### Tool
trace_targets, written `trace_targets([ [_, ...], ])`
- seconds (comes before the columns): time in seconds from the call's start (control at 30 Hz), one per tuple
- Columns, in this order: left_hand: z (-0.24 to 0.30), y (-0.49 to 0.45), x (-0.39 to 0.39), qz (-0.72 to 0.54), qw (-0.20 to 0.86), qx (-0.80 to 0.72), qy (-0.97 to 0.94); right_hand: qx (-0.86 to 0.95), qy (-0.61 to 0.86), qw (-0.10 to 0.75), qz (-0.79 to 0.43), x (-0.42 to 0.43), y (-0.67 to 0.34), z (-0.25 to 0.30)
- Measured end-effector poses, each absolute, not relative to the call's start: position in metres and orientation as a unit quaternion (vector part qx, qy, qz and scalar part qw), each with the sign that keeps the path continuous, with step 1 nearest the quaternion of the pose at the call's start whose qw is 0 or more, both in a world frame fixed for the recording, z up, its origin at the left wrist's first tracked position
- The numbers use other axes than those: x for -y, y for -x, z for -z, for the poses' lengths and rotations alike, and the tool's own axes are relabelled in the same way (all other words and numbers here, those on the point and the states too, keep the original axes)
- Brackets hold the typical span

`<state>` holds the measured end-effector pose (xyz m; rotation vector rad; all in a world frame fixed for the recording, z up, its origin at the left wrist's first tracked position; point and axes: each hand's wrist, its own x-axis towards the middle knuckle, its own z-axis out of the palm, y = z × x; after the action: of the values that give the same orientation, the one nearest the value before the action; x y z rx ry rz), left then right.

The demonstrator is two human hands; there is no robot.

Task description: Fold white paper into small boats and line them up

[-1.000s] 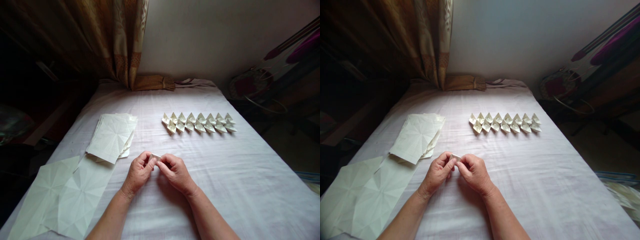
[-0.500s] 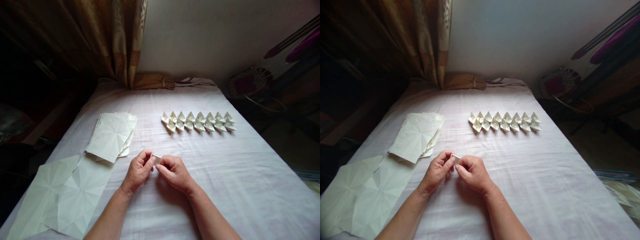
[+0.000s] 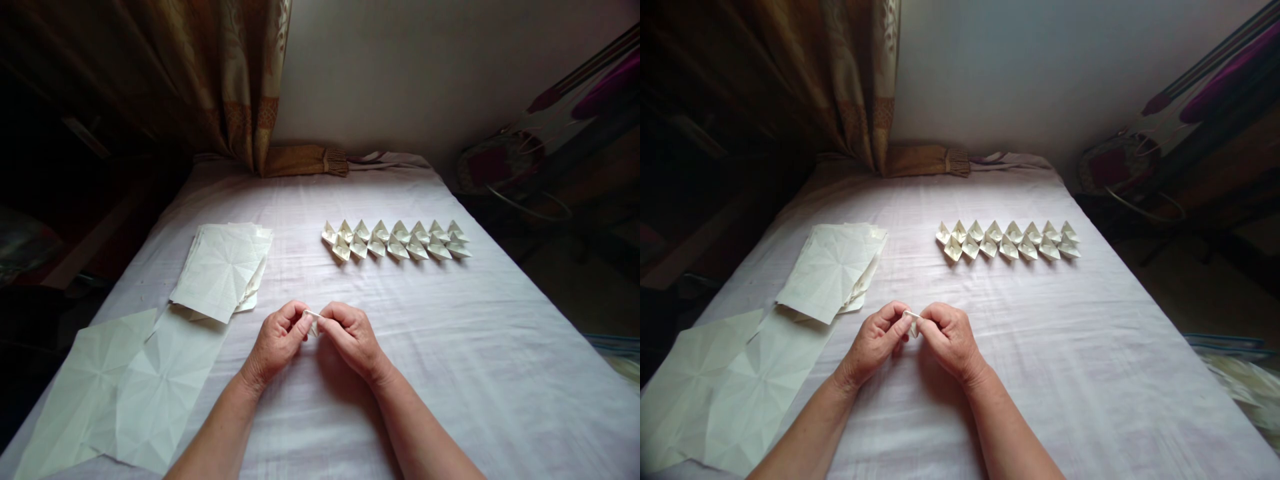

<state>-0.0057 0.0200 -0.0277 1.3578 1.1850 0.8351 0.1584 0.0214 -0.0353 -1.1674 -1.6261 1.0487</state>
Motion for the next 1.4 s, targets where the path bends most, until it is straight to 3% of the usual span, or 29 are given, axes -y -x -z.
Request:
trace_targets([
  [0.77,0.0271,0.0070,-0.0194,-0.351,0.552,-0.504,-0.564,0.653,0.455,0.428,-0.427,-0.0224,-0.1621,0.0327],
  [1.4,0.0294,0.0088,-0.0197,-0.317,0.450,-0.506,-0.664,0.644,0.512,0.400,-0.403,-0.0235,-0.1583,0.0363],
])
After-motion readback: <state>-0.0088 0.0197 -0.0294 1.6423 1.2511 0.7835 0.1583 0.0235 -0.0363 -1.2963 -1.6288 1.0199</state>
